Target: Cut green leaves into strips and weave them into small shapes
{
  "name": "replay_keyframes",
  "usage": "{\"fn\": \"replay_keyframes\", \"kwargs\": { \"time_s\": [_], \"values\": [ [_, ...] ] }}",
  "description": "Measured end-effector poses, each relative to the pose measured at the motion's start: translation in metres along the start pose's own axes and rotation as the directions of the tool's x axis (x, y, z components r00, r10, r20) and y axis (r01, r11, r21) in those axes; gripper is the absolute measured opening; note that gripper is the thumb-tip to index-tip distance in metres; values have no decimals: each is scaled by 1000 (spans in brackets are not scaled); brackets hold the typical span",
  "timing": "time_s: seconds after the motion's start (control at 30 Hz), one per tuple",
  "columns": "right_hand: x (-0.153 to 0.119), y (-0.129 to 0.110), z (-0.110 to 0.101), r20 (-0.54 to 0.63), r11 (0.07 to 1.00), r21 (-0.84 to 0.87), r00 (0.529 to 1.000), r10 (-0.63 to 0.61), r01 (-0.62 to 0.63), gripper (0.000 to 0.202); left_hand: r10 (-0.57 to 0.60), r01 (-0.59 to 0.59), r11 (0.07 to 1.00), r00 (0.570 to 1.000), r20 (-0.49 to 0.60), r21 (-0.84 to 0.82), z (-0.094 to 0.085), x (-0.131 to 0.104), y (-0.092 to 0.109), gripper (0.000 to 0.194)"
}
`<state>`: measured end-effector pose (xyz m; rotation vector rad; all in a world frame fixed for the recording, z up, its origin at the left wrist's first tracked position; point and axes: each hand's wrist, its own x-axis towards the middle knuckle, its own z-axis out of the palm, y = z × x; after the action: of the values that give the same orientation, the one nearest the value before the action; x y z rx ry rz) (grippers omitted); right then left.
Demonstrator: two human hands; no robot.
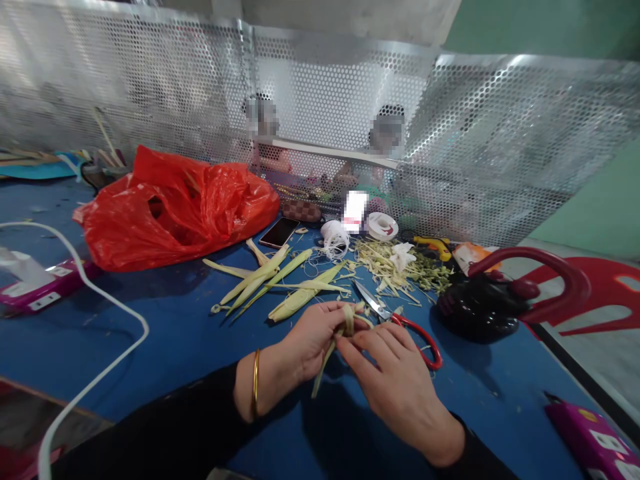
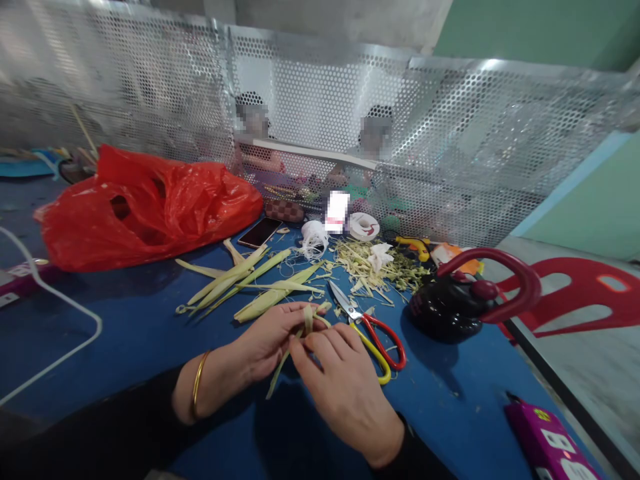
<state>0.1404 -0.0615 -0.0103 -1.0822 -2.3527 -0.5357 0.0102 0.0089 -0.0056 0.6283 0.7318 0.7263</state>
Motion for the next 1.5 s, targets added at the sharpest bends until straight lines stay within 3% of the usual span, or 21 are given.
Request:
{"fn": "replay_keyframes", "kwargs": {
  "time_s": [0.17, 0.3, 0.37, 0.43, 0.53, 0.6, 0.67, 0.87, 0.97, 1.13, 1.27, 1.33, 1.4, 1.5],
  "values": [
    [1, -1, 13, 29, 1000, 6, 999, 22, -22, 26, 12, -12, 1000, 999, 33, 0, 2, -1, -10, 21],
    [-2, 3, 11, -126, 958, 212, 966, 224, -194, 14, 60, -59, 993, 998, -4, 102, 1, -1, -10, 28],
    [-4, 6, 8, -174, 882, 349, 902, 395, -318, 10, 76, -74, 981, 997, -5, 181, 1, -3, -8, 28],
    [-5, 9, 7, -175, 767, 456, 800, 574, -451, 11, 57, -61, 967, 998, 24, 248, 2, -6, -6, 27],
    [-4, 13, 10, -98, 557, 549, 615, 783, -622, 14, 50, -66, 946, 997, 59, 319, 4, -9, -4, 25],
    [-3, 14, 12, -17, 421, 601, 515, 857, -680, 19, 67, -83, 938, 996, 59, 337, 4, -9, -4, 24],
    [-1, 14, 14, 77, 294, 669, 458, 886, -682, 24, 90, -108, 935, 994, 66, 338, 3, -9, -5, 24],
    [3, 12, 16, 345, -77, 799, 348, 872, -597, 35, 127, -148, 936, 988, 84, 320, 0, -5, -6, 29],
    [2, 13, 18, 407, -166, 811, 338, 849, -561, 36, 122, -145, 939, 988, 92, 312, 1, -5, -4, 26],
    [-1, 13, 21, 452, -236, 805, 306, 838, -544, 36, 108, -158, 932, 980, 164, 327, 3, -8, -2, 23],
    [-3, 15, 22, 461, -209, 777, 311, 831, -594, 39, 137, -172, 919, 983, 123, 354, 2, -6, -4, 24],
    [-3, 16, 21, 450, -142, 756, 351, 821, -639, 39, 158, -177, 921, 984, 83, 347, 2, -5, -4, 21],
    [-3, 16, 19, 417, -10, 722, 423, 805, -692, 36, 179, -182, 930, 983, 40, 318, 2, -4, -2, 15],
    [-5, 15, 16, 293, 322, 605, 580, 760, -728, 20, 174, -161, 952, 984, -28, 260, 1, -3, 1, 8]
  ]
}}
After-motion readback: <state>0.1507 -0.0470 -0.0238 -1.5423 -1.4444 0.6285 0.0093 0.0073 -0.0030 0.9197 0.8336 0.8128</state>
